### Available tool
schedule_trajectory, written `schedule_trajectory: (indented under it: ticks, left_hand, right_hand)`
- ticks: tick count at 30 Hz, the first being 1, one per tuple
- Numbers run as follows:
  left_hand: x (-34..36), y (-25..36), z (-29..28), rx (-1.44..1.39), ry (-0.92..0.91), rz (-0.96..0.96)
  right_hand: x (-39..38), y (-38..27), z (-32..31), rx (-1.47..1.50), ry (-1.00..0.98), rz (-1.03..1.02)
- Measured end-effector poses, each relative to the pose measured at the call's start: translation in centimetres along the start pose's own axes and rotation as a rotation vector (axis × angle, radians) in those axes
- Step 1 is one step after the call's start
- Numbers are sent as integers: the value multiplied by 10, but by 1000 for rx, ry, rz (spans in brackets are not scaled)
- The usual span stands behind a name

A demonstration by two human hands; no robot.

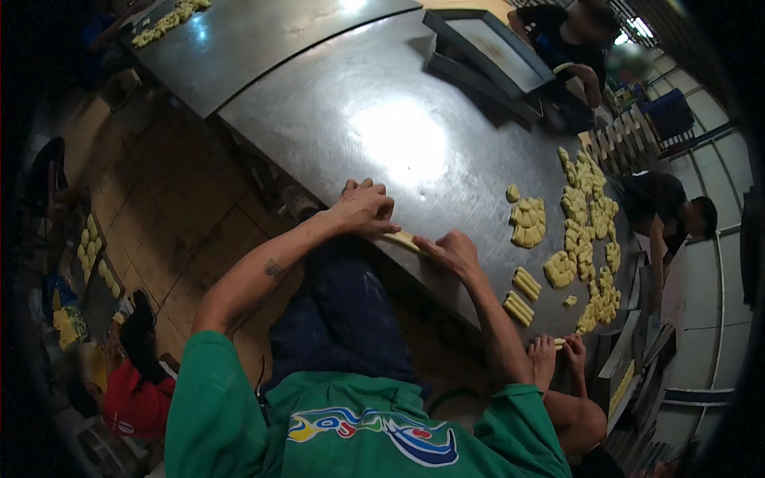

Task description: Shape strips of bread dough into crescent or bun shapes.

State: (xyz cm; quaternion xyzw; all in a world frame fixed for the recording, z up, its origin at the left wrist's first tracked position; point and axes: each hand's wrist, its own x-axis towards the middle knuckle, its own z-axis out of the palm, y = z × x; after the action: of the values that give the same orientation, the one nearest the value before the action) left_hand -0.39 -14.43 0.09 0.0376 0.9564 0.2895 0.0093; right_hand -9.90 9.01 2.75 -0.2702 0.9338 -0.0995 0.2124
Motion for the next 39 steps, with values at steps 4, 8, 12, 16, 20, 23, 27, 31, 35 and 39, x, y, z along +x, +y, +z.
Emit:
schedule_trajectory:
  ticks: [4, 8, 12, 16, 20, 23, 27, 31, 35, 39]
  left_hand:
    - [12, 7, -6, 35, -60, 5]
    - [19, -4, -11, 25, 14, 43]
    - [15, -3, -15, 2, -64, 35]
    - [21, -5, -11, 43, 16, 32]
    - [26, -4, -5, 69, 87, -7]
    - [22, -4, 0, 63, 153, -12]
    - [23, -5, -1, 67, 128, 17]
    - [20, -4, 5, 21, 167, -36]
    - [21, 1, 2, 63, 233, -2]
    - [26, 7, 1, 115, 253, 28]
  right_hand:
    - [3, 17, -1, 16, -85, -100]
    - [16, 3, -6, 16, 90, -113]
    - [20, -2, -4, 36, 49, -61]
    - [19, -19, -4, -269, 147, -173]
    - [28, -14, -6, -159, 65, -44]
    - [25, -4, -4, -56, 44, -30]
    - [17, -9, -5, -40, 86, -11]
    - [10, -4, -7, 90, 68, 53]
    - [-3, 3, 10, 147, 279, -18]
    - [-5, 0, 18, -81, 500, -150]
